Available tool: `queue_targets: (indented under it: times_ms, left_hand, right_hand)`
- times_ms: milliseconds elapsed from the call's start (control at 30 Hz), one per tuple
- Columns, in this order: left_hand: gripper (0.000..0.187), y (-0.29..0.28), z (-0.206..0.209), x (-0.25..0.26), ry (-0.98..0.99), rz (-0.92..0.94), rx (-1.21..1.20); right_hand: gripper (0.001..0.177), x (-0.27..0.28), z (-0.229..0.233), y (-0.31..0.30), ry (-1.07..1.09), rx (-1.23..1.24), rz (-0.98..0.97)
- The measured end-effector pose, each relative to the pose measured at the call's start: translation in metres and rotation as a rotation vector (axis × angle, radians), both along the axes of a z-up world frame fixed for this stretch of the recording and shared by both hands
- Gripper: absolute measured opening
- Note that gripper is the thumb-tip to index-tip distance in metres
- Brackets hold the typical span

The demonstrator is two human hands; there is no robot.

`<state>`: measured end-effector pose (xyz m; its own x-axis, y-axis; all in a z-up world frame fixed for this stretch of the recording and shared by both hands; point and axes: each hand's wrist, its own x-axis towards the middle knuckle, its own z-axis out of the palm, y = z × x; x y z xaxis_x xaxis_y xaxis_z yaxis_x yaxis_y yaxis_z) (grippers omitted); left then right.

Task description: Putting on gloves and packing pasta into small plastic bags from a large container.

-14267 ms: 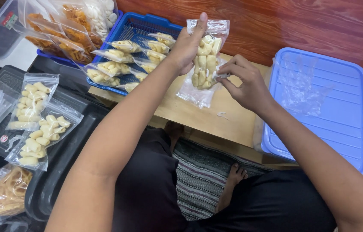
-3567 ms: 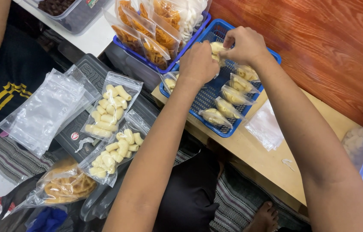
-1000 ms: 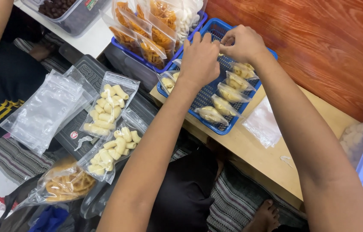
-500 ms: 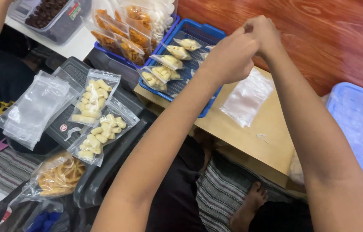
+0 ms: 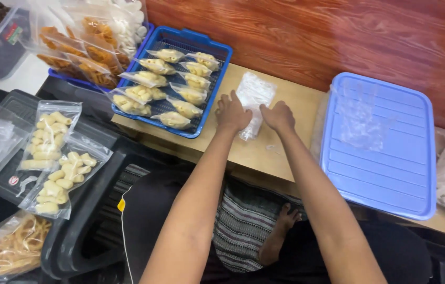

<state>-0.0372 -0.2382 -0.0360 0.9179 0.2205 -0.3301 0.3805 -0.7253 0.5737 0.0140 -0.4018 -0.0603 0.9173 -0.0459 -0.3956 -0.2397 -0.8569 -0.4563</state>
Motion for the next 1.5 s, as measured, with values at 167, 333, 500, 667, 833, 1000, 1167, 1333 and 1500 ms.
queue_targets:
  times_ms: [167, 333, 500, 667, 833, 1000, 1167, 1333, 1500]
  left_hand:
    - [0.092, 0.004, -0.017, 0.002, 0.030, 0.103, -0.080]
    - [0.089, -0.009, -0.015, 0.002, 0.051, 0.047, -0.072]
    - [0.079, -0.024, -0.034, 0.008, 0.028, -0.039, -0.076]
    - [0.073, -0.054, -0.038, 0.001, -0.001, -0.117, -0.114]
    - [0.068, -0.071, -0.028, -0.010, -0.051, -0.157, -0.142]
    - [0.070, -0.074, -0.023, -0.013, -0.095, -0.130, -0.114]
    - [0.058, -0.076, -0.044, -0.004, -0.108, -0.114, -0.123]
    - [0.053, -0.063, -0.029, -0.002, -0.195, -0.029, -0.137]
    - [0.034, -0.044, -0.006, -0.001, -0.119, 0.129, -0.815]
  right_hand:
    - [0.076, -0.029, 0.002, 0.013, -0.004, 0.090, -0.021]
    - [0.067, -0.051, 0.036, 0.017, -0.015, 0.144, 0.038]
    - [0.061, -0.057, 0.041, -0.001, -0.036, -0.019, 0.059]
    - [0.055, -0.053, 0.020, -0.024, -0.066, -0.176, 0.054]
    - [0.062, -0.066, 0.036, -0.028, -0.064, -0.308, 0.034]
    - [0.060, -0.076, 0.054, -0.034, -0.153, -0.222, 0.077]
    - [0.064, -0.084, 0.072, -0.035, -0.063, 0.002, 0.095]
    - [0.050, -0.094, 0.096, -0.028, -0.159, 0.193, 0.167]
    - [0.040, -0.078, 0.069, -0.019, -0.460, 0.689, 0.055]
